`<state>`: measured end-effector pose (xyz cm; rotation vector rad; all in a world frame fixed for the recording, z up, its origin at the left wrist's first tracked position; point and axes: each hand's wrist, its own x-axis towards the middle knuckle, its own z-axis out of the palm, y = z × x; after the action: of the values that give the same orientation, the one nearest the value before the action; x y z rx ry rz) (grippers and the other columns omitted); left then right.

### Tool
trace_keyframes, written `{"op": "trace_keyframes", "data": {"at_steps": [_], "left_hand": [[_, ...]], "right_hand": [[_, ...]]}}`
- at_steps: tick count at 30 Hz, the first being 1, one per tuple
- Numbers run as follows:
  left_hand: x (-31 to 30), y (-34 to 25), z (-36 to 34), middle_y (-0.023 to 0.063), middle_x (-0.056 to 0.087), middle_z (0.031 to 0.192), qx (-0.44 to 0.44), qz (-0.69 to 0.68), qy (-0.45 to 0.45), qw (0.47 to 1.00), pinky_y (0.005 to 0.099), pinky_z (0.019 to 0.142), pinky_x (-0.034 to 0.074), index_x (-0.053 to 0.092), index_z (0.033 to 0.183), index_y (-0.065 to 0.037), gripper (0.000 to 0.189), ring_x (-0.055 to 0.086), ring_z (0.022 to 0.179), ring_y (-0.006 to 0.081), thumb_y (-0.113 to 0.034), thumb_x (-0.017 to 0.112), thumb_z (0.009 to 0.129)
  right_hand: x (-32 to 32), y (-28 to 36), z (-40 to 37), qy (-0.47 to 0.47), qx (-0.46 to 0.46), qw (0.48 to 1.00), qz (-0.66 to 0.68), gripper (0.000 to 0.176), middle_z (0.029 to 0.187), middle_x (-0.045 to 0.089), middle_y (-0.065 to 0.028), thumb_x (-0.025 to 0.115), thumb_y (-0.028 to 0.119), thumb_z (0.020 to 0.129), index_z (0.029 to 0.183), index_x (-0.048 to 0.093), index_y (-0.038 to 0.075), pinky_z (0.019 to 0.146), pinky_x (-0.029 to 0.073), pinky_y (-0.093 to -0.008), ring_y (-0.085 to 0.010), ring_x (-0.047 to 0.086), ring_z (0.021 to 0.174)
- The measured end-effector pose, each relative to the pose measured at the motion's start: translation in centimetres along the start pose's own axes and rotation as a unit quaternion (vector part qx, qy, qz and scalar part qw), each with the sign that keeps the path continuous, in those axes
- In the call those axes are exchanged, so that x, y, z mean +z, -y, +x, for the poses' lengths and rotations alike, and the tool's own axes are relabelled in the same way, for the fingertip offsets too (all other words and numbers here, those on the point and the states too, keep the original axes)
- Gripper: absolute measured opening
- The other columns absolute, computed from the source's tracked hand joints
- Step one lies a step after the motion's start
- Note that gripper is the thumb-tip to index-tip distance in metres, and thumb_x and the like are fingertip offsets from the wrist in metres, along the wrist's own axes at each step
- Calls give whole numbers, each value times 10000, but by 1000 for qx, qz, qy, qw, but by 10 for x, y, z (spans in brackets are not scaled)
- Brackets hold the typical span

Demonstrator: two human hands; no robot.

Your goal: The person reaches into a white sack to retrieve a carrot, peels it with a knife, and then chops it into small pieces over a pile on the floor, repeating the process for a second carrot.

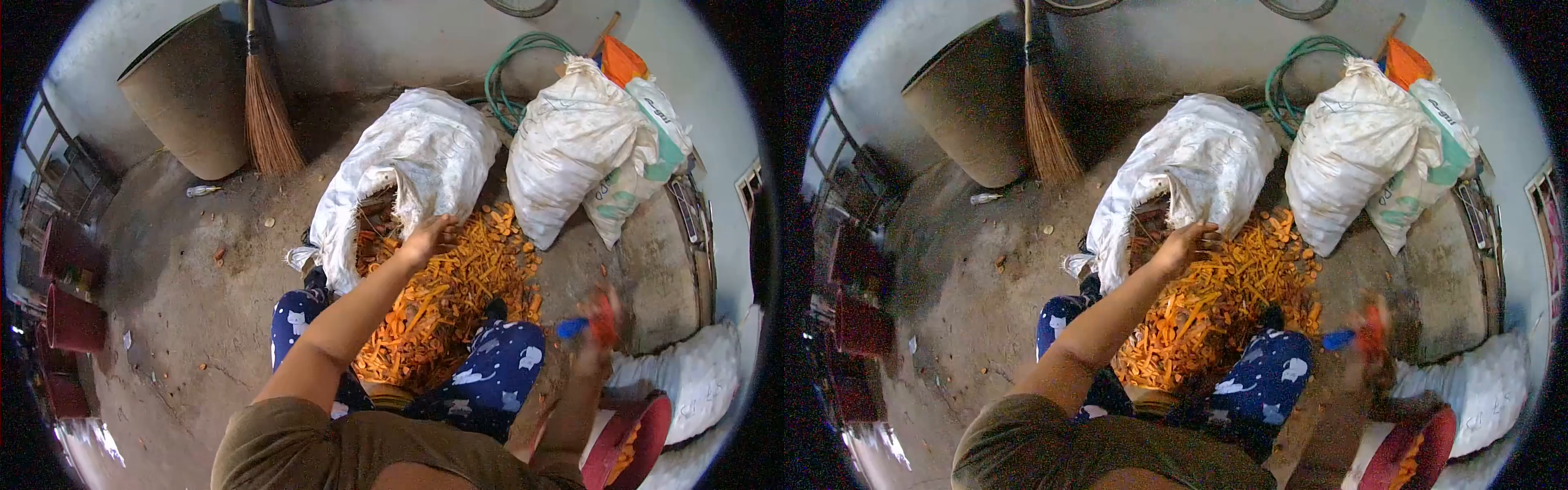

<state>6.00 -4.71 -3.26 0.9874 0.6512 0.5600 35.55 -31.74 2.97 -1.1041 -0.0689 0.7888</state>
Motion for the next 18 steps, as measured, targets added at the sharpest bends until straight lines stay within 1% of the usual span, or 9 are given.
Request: {"op": "trace_keyframes", "data": {"at_steps": [2,3,6,9,10,11,12,15,18], "left_hand": [[-2,-6,15,134,554,1065,-19,-104,39,994,354,789,426,408,1222,-4,441,552,832,215,-313,401,908],[-6,-3,21,131,575,1010,-22,66,-5,998,355,755,441,455,1173,-10,386,560,769,210,-287,392,910],[-94,80,88,137,605,920,-39,420,-3,907,345,649,468,538,1065,-18,299,578,667,199,-217,383,905],[-193,152,132,140,620,853,38,785,85,613,358,551,482,570,1024,-31,251,598,643,218,-147,417,863],[-218,168,139,201,595,787,-136,516,-47,844,385,635,487,515,1074,58,304,592,758,296,-100,433,827],[-199,116,125,197,604,778,-130,779,82,608,382,674,492,534,1043,35,294,602,787,304,-121,449,809],[-224,128,137,209,604,791,-124,777,96,609,385,692,493,526,1049,34,310,601,818,304,-146,462,804],[-318,200,190,233,592,874,-162,741,49,650,386,741,488,501,1067,41,355,585,899,309,-187,485,795],[-340,222,226,242,547,1014,-229,666,-74,706,378,797,471,469,1099,41,397,547,979,324,-210,496,792]], "right_hand": [[54,-34,43,293,74,952,44,329,563,455,-14,380,291,896,1050,512,32,436,357,-263,-126,396,452],[102,-53,38,371,126,913,113,302,533,432,5,402,253,884,1030,521,17,451,343,-265,-109,388,462],[134,-113,89,290,246,920,99,364,505,452,-14,356,339,902,989,559,49,456,360,-299,-150,426,462],[112,-179,139,429,347,818,163,317,889,591,-140,398,270,907,1061,533,27,528,467,-353,-190,550,626],[106,-190,137,396,317,852,134,309,961,568,-160,397,236,908,1081,522,13,530,474,-350,-187,550,633],[105,-193,133,357,286,883,102,303,1033,546,-181,396,203,909,1101,512,-1,532,481,-347,-184,550,640],[135,-182,122,277,291,916,-5,401,569,496,-36,292,278,940,1061,517,-31,478,408,-294,-157,480,497],[145,-184,137,368,244,896,52,337,940,561,-196,381,198,916,1152,456,-30,505,455,-286,-158,537,622],[164,-170,150,395,345,851,-27,341,739,559,-85,366,235,924,1150,458,-3,520,441,-283,-145,518,611]]}}
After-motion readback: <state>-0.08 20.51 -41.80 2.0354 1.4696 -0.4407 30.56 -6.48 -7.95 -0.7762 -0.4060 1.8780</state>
